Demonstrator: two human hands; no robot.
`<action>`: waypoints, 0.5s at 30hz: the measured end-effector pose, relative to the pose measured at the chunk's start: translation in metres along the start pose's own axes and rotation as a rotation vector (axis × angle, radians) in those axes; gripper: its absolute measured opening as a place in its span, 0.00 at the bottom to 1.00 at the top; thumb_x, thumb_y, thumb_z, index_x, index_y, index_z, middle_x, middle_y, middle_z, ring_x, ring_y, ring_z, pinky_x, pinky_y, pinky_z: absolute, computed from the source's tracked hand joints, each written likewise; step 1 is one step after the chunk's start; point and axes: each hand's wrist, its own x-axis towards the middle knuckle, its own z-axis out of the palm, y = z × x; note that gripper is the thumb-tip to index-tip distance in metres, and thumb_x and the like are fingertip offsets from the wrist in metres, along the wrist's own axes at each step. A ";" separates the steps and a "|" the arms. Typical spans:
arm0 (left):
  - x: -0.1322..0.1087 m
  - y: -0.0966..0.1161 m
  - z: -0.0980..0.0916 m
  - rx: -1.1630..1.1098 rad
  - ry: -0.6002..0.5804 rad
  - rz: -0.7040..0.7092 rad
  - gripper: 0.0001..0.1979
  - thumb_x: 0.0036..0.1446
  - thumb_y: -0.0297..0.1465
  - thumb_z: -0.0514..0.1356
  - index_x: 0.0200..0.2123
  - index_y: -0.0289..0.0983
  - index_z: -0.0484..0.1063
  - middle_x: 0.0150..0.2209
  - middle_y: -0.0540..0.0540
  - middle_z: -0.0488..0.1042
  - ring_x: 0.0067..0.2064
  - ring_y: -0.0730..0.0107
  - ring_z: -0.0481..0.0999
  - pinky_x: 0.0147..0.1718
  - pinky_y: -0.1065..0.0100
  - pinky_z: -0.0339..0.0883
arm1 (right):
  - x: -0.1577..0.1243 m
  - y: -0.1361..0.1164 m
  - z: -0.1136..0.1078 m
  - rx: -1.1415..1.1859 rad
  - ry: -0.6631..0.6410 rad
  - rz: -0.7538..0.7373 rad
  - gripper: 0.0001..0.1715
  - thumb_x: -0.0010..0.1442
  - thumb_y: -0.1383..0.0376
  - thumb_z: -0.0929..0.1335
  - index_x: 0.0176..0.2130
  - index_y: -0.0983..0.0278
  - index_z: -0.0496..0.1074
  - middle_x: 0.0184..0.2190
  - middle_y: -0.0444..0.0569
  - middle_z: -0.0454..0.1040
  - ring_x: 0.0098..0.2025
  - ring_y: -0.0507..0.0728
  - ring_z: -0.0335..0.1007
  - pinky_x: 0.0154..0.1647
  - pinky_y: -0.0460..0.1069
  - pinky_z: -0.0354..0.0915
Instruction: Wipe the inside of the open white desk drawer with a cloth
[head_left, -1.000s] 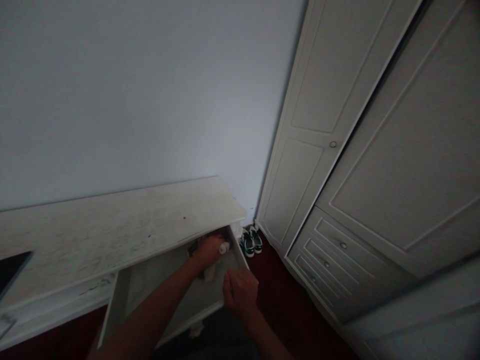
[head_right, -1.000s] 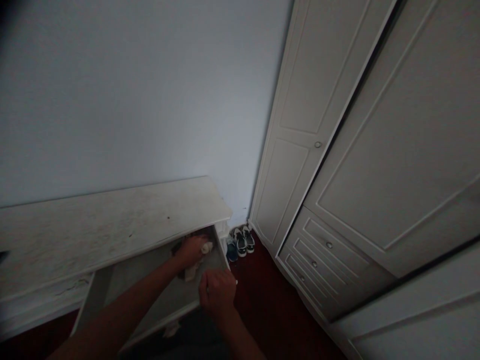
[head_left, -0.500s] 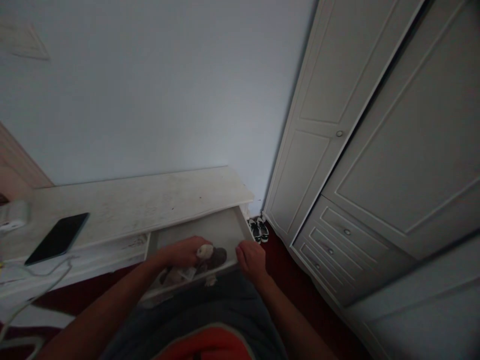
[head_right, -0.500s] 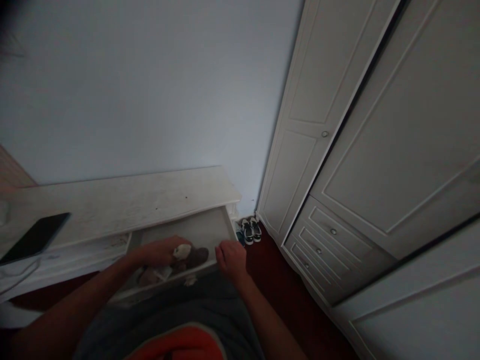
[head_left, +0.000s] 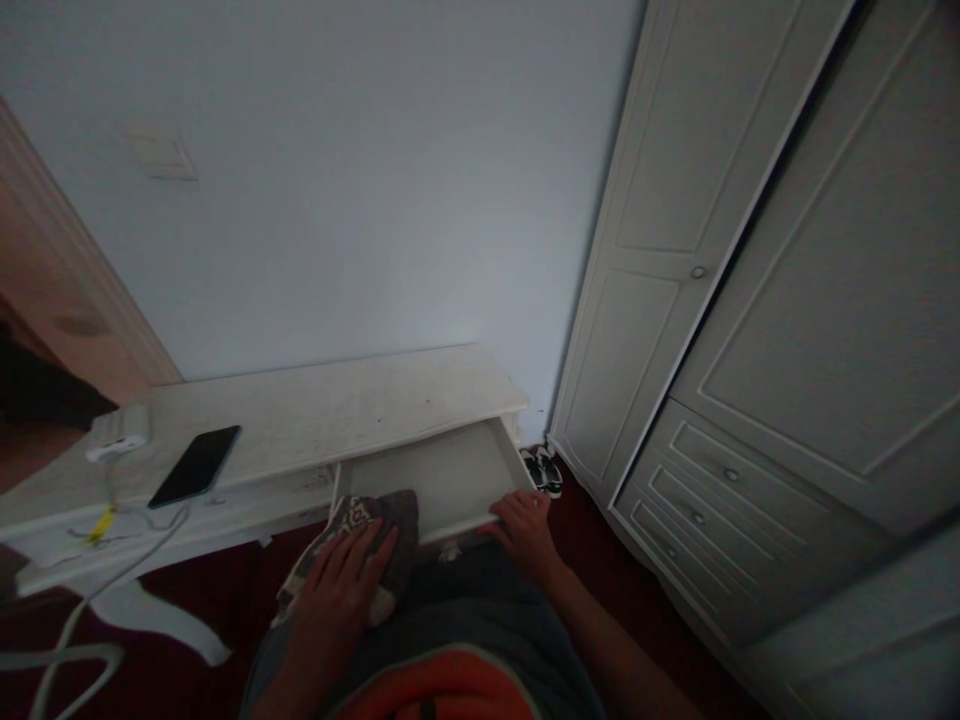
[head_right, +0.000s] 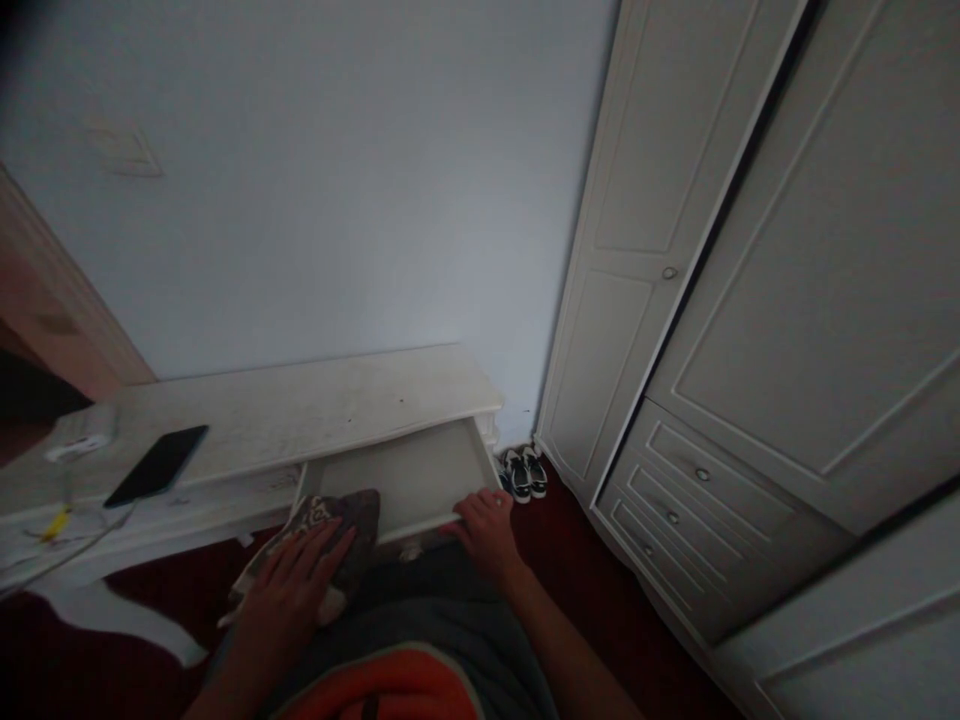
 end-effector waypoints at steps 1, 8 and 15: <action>0.006 -0.003 0.001 0.011 0.021 -0.006 0.37 0.59 0.18 0.53 0.69 0.50 0.67 0.67 0.44 0.73 0.64 0.53 0.74 0.64 0.49 0.65 | 0.007 0.000 0.001 -0.002 0.002 0.001 0.14 0.73 0.55 0.67 0.40 0.59 0.77 0.36 0.47 0.79 0.44 0.59 0.68 0.54 0.56 0.49; 0.048 -0.019 -0.004 -0.140 -0.056 -0.067 0.37 0.58 0.17 0.52 0.67 0.48 0.70 0.68 0.45 0.72 0.66 0.54 0.73 0.65 0.49 0.66 | 0.061 0.015 0.005 0.036 0.013 0.087 0.15 0.72 0.52 0.69 0.39 0.59 0.78 0.38 0.48 0.81 0.47 0.60 0.70 0.58 0.57 0.49; 0.032 0.028 -0.034 -0.568 0.101 -0.329 0.25 0.62 0.33 0.52 0.61 0.44 0.74 0.57 0.45 0.81 0.54 0.55 0.83 0.54 0.57 0.78 | 0.026 -0.019 0.009 0.450 0.274 0.237 0.27 0.72 0.43 0.64 0.52 0.59 0.76 0.51 0.57 0.78 0.56 0.65 0.70 0.61 0.60 0.57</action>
